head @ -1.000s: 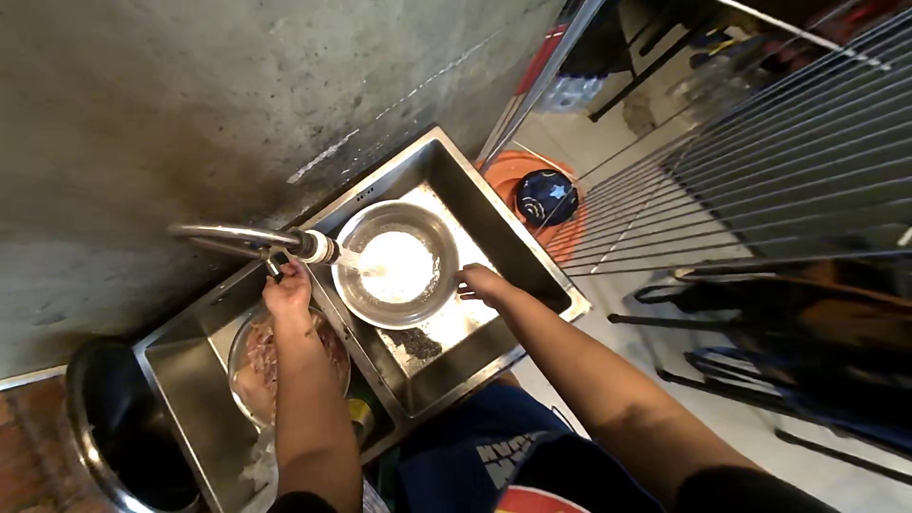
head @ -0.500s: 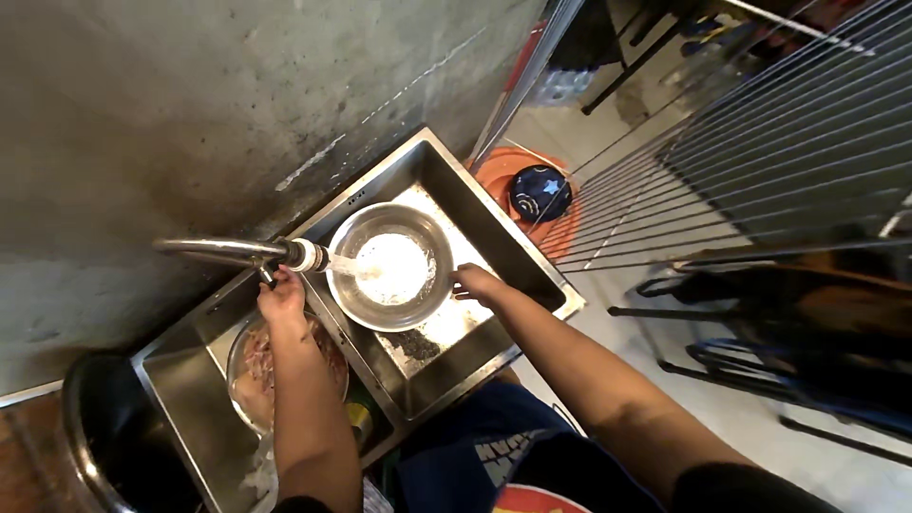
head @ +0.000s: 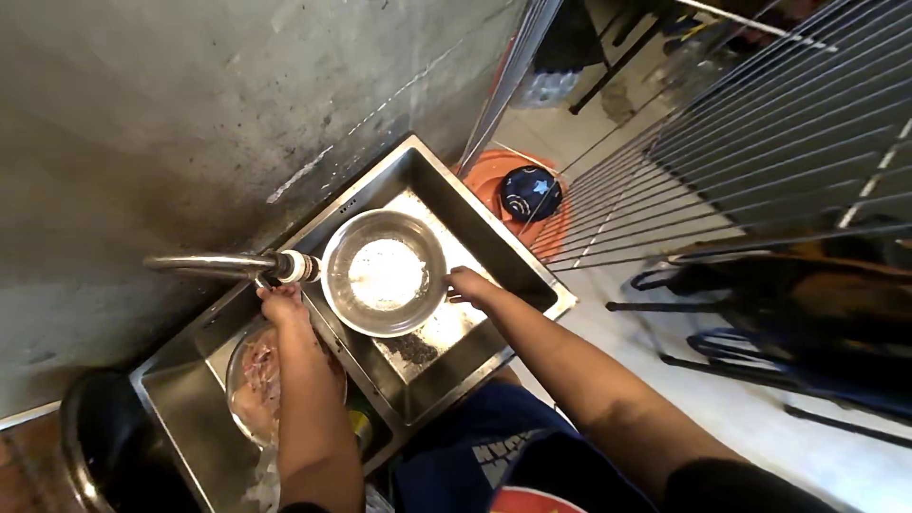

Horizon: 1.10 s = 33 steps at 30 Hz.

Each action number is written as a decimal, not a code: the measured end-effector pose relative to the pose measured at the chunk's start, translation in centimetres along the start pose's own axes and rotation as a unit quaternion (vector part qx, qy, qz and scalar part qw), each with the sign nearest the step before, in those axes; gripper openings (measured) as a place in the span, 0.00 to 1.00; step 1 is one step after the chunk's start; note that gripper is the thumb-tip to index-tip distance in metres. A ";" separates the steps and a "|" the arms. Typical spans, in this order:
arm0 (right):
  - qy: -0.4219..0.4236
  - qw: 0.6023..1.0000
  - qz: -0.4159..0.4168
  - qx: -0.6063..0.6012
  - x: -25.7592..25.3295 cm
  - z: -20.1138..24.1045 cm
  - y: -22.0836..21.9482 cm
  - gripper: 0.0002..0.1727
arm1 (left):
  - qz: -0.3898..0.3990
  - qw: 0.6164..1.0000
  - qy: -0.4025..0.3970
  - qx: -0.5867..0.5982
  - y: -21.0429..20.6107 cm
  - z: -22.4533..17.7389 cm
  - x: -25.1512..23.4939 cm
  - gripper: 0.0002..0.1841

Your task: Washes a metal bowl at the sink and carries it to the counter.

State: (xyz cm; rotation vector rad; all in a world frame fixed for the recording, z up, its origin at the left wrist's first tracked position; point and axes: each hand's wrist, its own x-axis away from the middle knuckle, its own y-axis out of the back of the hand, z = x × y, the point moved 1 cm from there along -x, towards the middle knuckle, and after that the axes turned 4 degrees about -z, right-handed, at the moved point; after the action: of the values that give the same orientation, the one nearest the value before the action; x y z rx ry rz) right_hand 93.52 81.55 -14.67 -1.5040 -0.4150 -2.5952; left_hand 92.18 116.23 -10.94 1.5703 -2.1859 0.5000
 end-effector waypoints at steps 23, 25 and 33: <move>0.050 0.998 0.037 0.015 1.6 -2.8 2.7 0.31 | 0.167 0.854 -0.112 -0.480 -4.9 6.7 2.3 0.18; 0.064 0.997 0.032 0.002 3.7 -2.9 4.1 0.31 | 0.171 0.854 -0.122 -0.476 -4.7 5.8 4.1 0.18; 0.147 0.985 0.048 -0.070 13.7 -6.4 10.5 0.27 | 0.205 0.847 -0.172 -0.459 -0.6 -0.7 14.5 0.16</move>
State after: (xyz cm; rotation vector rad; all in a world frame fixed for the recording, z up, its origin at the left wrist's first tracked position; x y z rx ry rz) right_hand 83.70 70.17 -3.98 -1.1152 -0.1282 -2.7564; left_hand 88.65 104.68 -2.79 0.6903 -2.4262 -0.7135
